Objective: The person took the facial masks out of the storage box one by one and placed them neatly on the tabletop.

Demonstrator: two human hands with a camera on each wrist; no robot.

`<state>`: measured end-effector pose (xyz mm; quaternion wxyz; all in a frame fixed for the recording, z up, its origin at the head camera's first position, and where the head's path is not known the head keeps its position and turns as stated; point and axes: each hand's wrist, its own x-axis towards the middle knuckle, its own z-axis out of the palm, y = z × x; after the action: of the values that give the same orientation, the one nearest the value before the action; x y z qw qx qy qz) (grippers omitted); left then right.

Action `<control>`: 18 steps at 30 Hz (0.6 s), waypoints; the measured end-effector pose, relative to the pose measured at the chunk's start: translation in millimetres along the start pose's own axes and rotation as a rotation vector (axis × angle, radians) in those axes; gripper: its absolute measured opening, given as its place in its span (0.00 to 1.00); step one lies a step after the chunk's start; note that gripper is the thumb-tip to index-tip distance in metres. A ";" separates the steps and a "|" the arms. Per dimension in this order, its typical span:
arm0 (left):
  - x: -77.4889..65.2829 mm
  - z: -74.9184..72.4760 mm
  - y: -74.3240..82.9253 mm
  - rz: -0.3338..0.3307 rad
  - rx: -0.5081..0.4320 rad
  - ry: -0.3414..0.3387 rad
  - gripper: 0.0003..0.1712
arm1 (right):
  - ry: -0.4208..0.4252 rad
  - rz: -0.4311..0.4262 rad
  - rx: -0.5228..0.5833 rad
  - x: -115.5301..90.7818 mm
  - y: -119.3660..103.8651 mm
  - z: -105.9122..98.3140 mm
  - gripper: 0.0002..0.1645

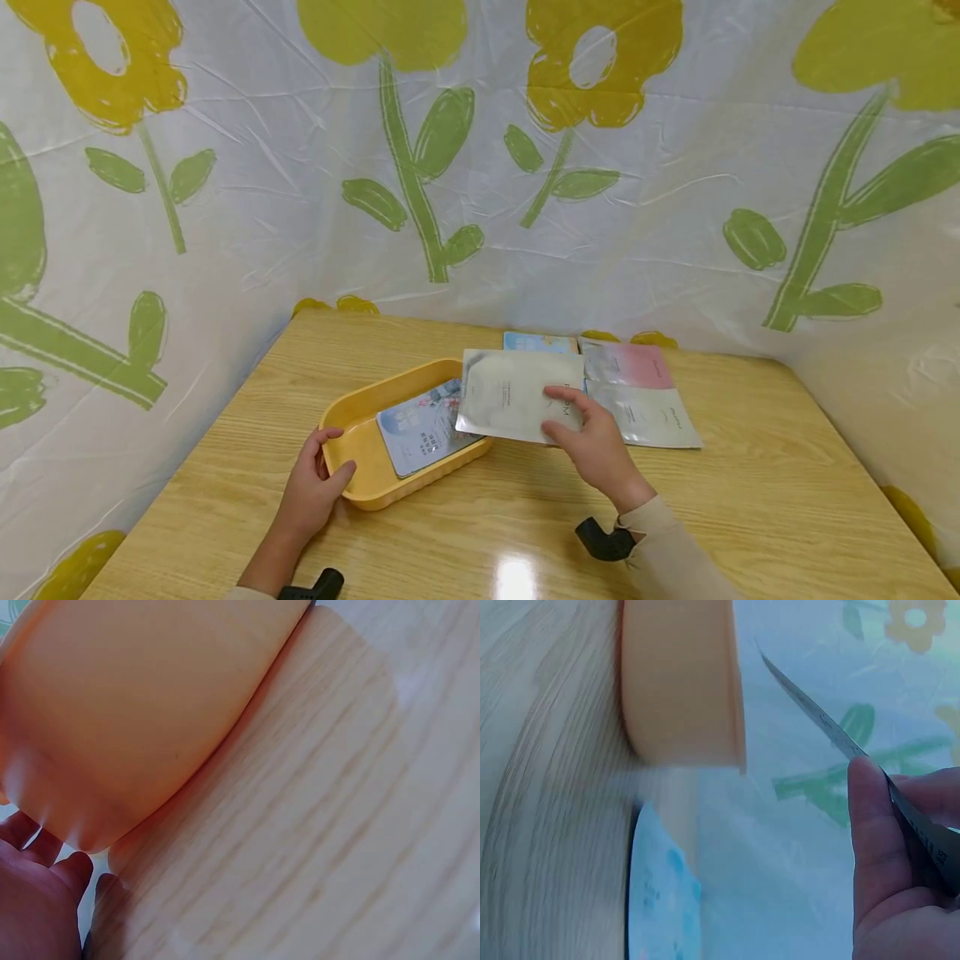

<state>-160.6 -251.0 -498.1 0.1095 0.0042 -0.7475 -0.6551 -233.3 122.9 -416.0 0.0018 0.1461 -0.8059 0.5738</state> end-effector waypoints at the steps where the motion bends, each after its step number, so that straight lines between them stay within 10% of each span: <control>1: -0.1 -0.1 0.2 0.002 -0.001 0.001 0.28 | 0.005 0.012 0.006 -1.3 2.6 -4.5 0.27; 18: -0.2 -0.3 3.5 0.000 -0.026 -0.012 0.28 | 0.060 0.176 0.059 -22.5 40.9 -53.0 0.31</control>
<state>-159.8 -250.8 -494.7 0.1052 -0.0011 -0.7394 -0.6650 -230.2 189.4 -439.5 -0.0287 0.0573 -0.7978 0.5995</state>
